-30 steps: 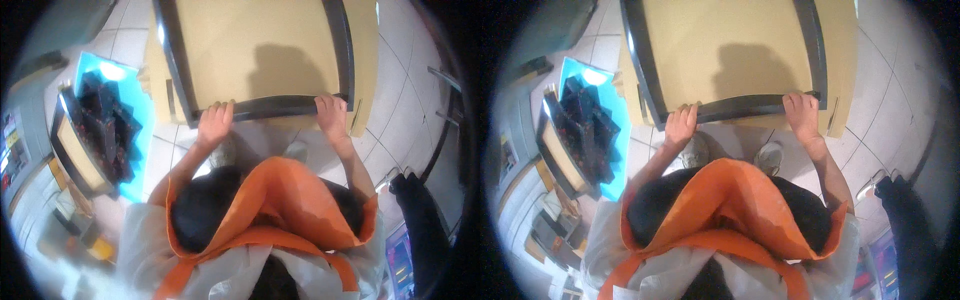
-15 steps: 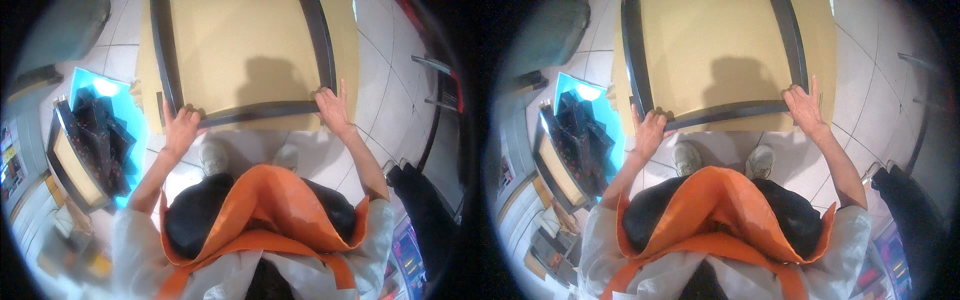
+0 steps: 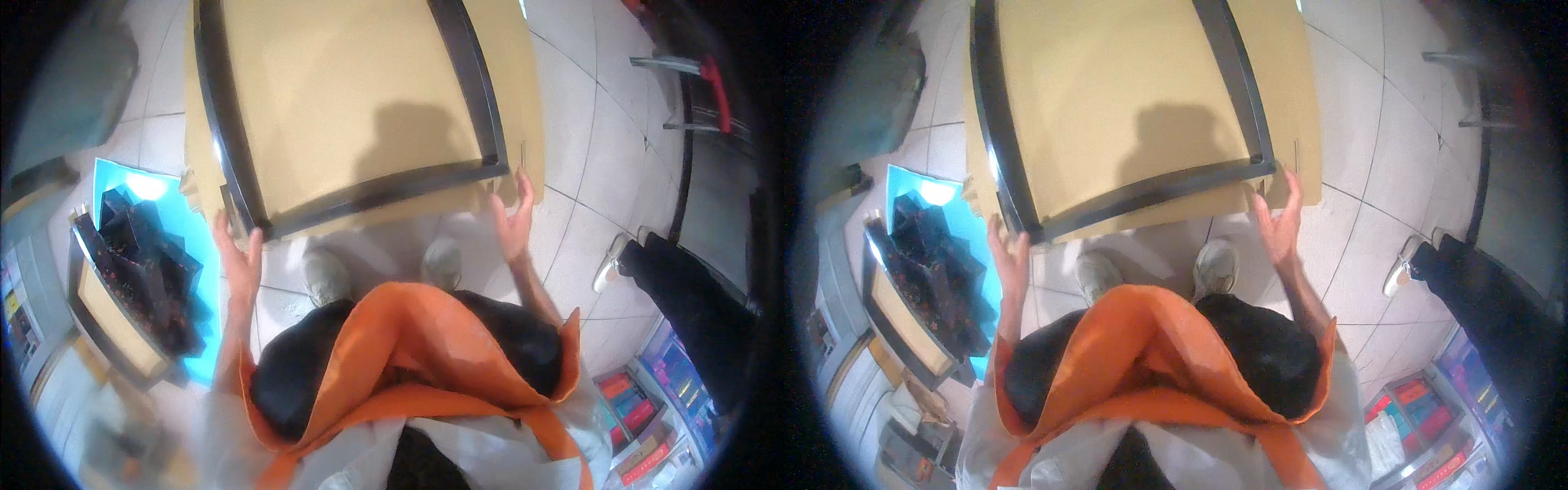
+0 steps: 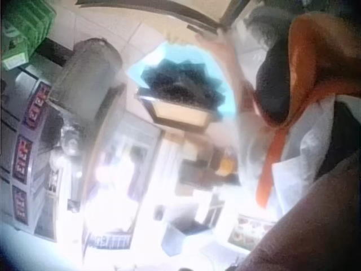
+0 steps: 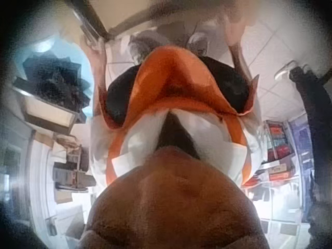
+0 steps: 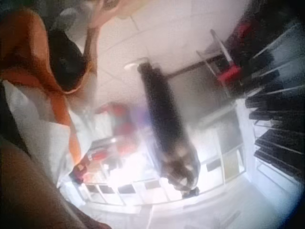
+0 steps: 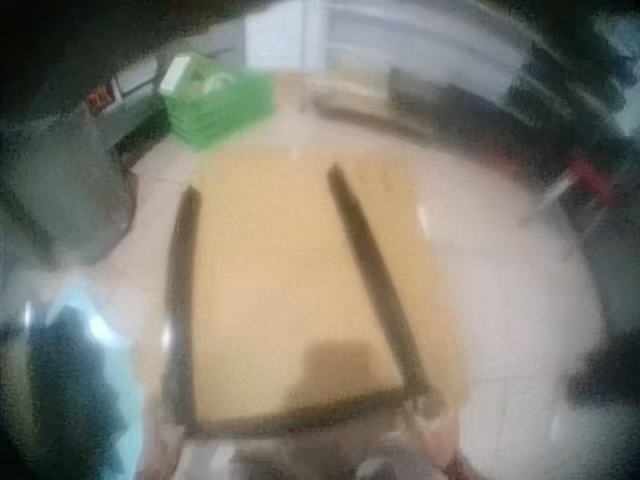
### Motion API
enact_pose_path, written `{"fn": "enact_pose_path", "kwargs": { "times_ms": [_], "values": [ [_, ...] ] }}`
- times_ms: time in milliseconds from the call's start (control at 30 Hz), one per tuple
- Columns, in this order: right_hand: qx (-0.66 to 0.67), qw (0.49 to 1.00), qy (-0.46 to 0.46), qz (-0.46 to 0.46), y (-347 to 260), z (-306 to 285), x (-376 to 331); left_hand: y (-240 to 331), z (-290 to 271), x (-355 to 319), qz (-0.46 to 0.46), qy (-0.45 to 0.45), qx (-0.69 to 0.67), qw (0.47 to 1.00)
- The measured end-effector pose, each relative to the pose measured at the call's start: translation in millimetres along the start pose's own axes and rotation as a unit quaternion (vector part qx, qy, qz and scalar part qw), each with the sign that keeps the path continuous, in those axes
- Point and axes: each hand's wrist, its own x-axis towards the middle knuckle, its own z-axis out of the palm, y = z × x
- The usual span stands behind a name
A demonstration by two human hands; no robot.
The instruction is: The person assembles rectangular frames by placing black strips along the edges of flat beige boards. They repeatedly pick up boards, align the strips, and stack the completed frames on a nearby pile.
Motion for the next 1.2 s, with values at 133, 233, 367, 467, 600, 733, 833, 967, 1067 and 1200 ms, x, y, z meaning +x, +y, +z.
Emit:
{"fn": "enact_pose_path", "kwargs": {
  "times_ms": [133, 233, 367, 467, 600, 733, 833, 967, 1067, 1200],
  "values": [
    [0.31, 0.922, 0.014, 0.23, -6, 18, 12, 5, 22, 14, -0.241, -0.194, 0.006, 0.951],
    [0.332, 0.909, -0.061, 0.245, -28, 16, 61, 48, 32, -11, -0.245, -0.407, -0.105, 0.874],
    [0.133, 0.987, -0.024, 0.081, -8, 22, 156, 70, 51, -37, 0.166, -0.555, -0.176, 0.796],
    [-0.06, 0.985, 0.149, -0.067, 8, -10, 226, 98, 44, -11, 0.132, -0.558, -0.195, 0.796],
    [-0.172, 0.961, 0.007, -0.218, -72, 4, 161, 76, 5, 39, 0.169, -0.164, -0.117, 0.965],
    [-0.212, 0.857, -0.207, -0.422, -82, 69, 64, 60, -6, 73, 0.16, -0.212, 0.098, 0.959],
    [-0.273, 0.79, -0.279, -0.473, -74, 99, 38, 61, 21, 32, 0.001, -0.515, -0.008, 0.857],
    [-0.394, 0.709, -0.347, -0.47, -50, 63, 65, 82, 60, -29, 0.143, -0.541, 0.024, 0.828],
    [-0.412, 0.778, -0.249, -0.403, -36, 36, 89, 83, 72, -41, 0.26, -0.507, -0.098, 0.816],
    [-0.386, 0.795, -0.237, -0.404, -31, 7, 73, 79, 35, 29, 0.382, -0.359, 0.034, 0.851]
  ]
}}
